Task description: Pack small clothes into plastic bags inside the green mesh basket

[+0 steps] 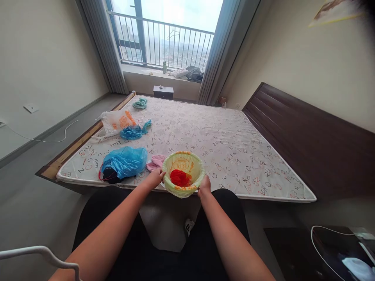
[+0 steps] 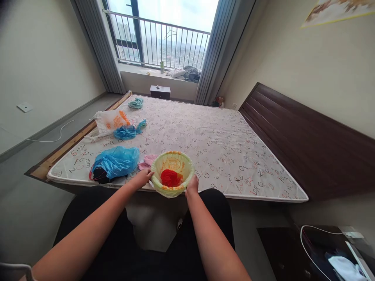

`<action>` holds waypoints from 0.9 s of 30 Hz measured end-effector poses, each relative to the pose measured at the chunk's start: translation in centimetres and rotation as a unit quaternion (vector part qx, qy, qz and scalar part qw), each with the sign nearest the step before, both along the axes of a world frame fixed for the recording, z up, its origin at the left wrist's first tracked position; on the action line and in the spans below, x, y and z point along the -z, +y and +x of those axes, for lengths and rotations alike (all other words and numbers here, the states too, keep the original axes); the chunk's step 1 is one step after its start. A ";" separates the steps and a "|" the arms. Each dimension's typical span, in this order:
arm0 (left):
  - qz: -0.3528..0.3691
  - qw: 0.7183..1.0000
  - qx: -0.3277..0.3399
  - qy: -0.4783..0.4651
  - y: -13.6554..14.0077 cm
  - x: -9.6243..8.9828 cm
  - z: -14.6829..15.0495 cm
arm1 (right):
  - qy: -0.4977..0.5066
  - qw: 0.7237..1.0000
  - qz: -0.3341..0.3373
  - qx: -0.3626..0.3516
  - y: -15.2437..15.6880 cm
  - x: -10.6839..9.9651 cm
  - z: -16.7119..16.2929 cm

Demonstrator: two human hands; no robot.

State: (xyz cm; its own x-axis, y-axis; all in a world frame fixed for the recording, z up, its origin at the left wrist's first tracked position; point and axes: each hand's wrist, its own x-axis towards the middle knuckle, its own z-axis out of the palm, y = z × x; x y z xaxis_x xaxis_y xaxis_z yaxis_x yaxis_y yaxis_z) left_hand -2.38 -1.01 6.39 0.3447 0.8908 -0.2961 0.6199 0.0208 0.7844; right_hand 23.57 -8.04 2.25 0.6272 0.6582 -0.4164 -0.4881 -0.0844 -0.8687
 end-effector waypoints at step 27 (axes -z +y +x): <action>-0.041 0.998 -0.035 -0.034 -1.0 -2.9 1.2 | 0.070 0.994 -0.082 0.005 -0.6 -2.7 -0.6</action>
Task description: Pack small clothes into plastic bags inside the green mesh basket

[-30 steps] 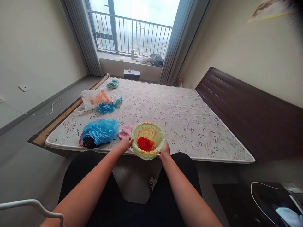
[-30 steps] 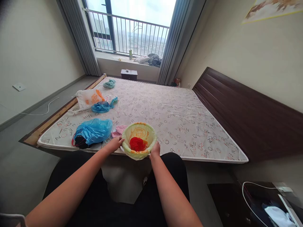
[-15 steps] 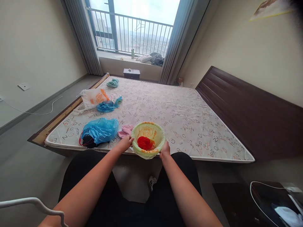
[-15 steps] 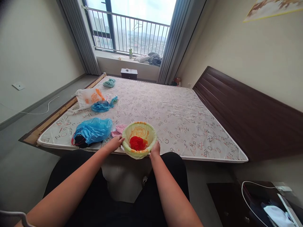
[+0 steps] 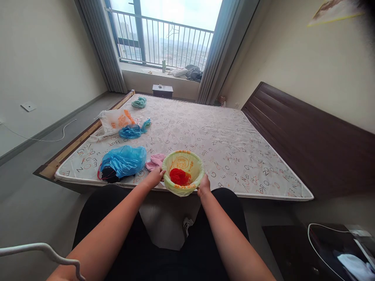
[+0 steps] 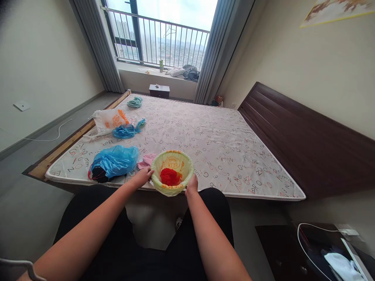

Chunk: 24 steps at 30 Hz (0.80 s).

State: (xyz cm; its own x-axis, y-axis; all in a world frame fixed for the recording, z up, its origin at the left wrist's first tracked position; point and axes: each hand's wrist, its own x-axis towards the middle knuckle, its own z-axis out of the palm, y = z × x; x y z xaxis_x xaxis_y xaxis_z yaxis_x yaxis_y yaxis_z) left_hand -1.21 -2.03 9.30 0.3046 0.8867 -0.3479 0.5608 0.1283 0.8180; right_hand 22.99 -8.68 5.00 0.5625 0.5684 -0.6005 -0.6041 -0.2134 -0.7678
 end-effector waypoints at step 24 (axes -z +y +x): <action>0.005 1.000 0.008 0.016 0.2 0.7 -0.2 | 0.002 1.000 0.001 -0.002 0.1 -0.1 -0.1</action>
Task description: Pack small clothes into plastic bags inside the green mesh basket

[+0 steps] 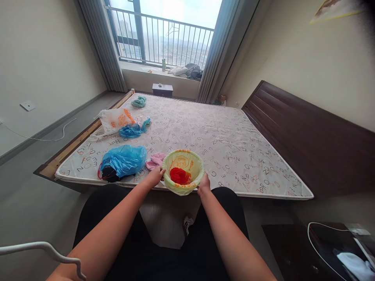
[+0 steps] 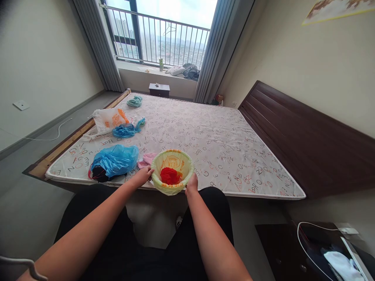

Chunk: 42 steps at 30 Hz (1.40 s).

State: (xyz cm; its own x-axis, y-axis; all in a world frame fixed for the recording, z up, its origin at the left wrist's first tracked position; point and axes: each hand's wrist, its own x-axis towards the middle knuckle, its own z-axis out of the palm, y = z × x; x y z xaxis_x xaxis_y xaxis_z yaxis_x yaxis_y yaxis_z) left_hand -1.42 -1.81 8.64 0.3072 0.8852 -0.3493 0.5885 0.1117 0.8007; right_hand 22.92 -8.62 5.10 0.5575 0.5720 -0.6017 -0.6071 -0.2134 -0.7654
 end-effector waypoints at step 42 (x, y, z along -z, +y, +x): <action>-0.002 0.998 -0.048 -0.041 -0.1 0.2 0.3 | 0.015 0.999 0.026 0.021 -0.3 -1.3 -0.5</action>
State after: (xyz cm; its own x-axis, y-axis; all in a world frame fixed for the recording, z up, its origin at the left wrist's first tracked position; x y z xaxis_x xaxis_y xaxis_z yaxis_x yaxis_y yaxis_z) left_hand -1.12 -1.88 8.47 0.2490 0.9105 -0.3302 0.5067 0.1681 0.8456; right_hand 22.37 -8.92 6.42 0.5632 0.5803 -0.5883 -0.6376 -0.1477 -0.7561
